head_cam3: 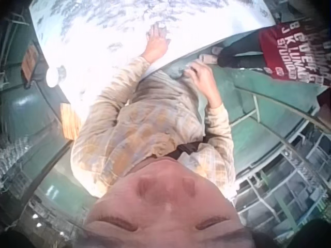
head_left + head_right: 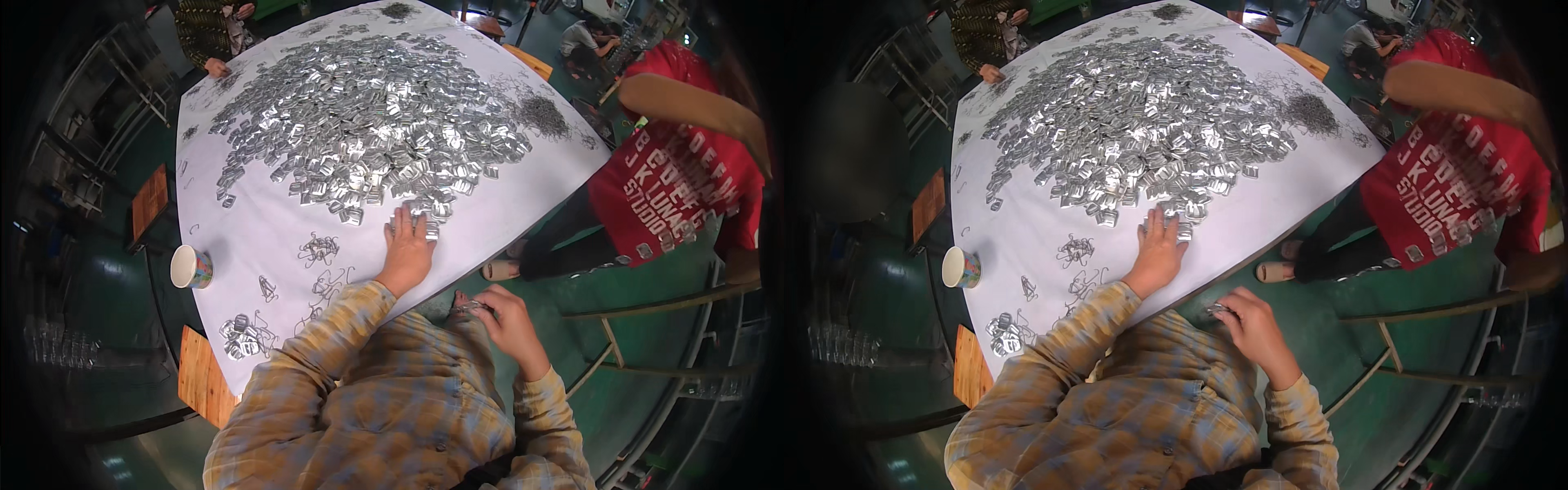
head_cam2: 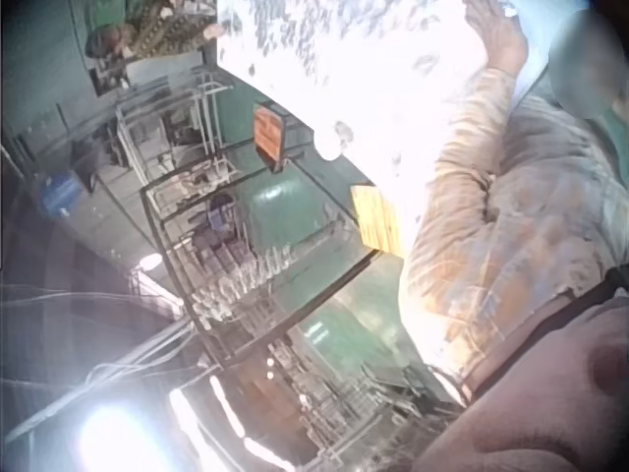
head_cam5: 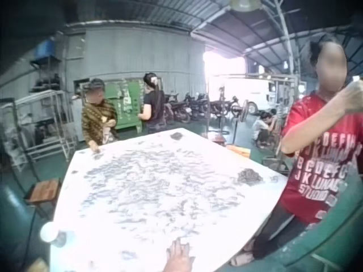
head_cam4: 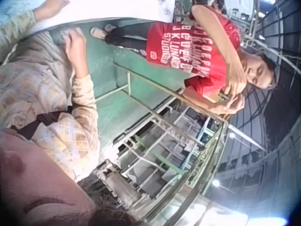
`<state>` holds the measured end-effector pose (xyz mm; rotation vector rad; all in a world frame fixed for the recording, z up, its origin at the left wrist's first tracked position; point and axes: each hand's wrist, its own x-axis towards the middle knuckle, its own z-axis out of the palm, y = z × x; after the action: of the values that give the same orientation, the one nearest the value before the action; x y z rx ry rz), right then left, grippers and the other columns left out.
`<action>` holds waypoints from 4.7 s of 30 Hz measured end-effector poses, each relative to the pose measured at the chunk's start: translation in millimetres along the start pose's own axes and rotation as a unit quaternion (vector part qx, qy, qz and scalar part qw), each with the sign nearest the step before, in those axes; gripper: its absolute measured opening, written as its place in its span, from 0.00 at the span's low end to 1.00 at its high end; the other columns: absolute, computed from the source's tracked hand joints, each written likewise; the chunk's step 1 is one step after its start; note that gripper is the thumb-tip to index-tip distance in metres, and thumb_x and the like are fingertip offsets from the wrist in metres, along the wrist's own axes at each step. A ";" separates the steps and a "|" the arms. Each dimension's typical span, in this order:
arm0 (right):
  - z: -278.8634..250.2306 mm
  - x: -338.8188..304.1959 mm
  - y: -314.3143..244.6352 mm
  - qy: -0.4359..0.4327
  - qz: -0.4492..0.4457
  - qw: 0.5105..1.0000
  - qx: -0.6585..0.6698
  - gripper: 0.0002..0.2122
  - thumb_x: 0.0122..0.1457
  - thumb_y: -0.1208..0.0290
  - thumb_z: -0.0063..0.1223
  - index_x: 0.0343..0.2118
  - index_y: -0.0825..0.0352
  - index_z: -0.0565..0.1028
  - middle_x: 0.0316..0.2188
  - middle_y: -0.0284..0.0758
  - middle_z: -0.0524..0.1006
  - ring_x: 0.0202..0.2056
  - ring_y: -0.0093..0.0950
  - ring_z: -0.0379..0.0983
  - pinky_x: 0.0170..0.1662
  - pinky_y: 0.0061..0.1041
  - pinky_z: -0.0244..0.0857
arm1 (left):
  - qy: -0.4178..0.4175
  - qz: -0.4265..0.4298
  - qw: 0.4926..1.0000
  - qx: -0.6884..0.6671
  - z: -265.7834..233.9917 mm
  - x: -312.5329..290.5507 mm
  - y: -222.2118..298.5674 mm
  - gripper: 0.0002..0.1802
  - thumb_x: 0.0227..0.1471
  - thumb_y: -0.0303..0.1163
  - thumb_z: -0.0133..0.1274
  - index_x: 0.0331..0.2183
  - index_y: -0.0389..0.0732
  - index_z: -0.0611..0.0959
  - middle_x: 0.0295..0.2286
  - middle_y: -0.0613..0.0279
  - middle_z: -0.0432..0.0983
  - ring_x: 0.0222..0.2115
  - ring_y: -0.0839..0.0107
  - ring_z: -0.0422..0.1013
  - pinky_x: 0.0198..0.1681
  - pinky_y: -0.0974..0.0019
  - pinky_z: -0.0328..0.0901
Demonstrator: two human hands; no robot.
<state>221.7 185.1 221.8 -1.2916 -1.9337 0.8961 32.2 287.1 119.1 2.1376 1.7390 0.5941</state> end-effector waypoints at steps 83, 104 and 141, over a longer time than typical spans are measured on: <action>46.8 43.1 49.4 0.088 -0.083 0.987 -0.105 0.17 0.44 0.71 0.62 0.39 0.67 0.75 0.33 0.40 0.71 0.37 0.39 0.67 0.40 0.30 0.63 | -0.066 0.088 0.867 -0.485 -46.8 -92.8 33.9 0.02 0.50 0.20 0.52 0.29 0.34 0.76 0.21 0.67 0.70 0.20 0.85 0.61 0.22 0.78 0.57; 5.7 41.4 7.4 -0.012 0.128 0.967 0.219 0.07 0.57 0.73 0.50 0.32 0.73 0.73 0.19 0.33 0.73 0.19 0.18 0.69 0.22 0.19 0.61 | -0.017 0.120 0.888 -0.444 -50.2 -79.1 52.7 0.04 0.49 0.20 0.52 0.30 0.35 0.75 0.23 0.60 0.70 0.19 0.78 0.64 0.22 0.75 0.60; 14.8 10.0 8.6 0.069 -0.007 0.995 0.076 0.05 0.50 0.79 0.55 0.29 0.73 0.75 0.22 0.35 0.70 0.22 0.24 0.66 0.23 0.21 0.58 | -0.017 0.041 0.947 0.318 -124.3 -58.2 -113.8 0.02 0.38 0.25 0.50 0.20 0.37 0.77 0.22 0.54 0.74 0.24 0.60 0.73 0.29 0.63 0.70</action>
<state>211.0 194.2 207.8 -1.2162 -1.7314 0.9038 -137.0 252.1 163.3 2.6197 2.0243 -0.0081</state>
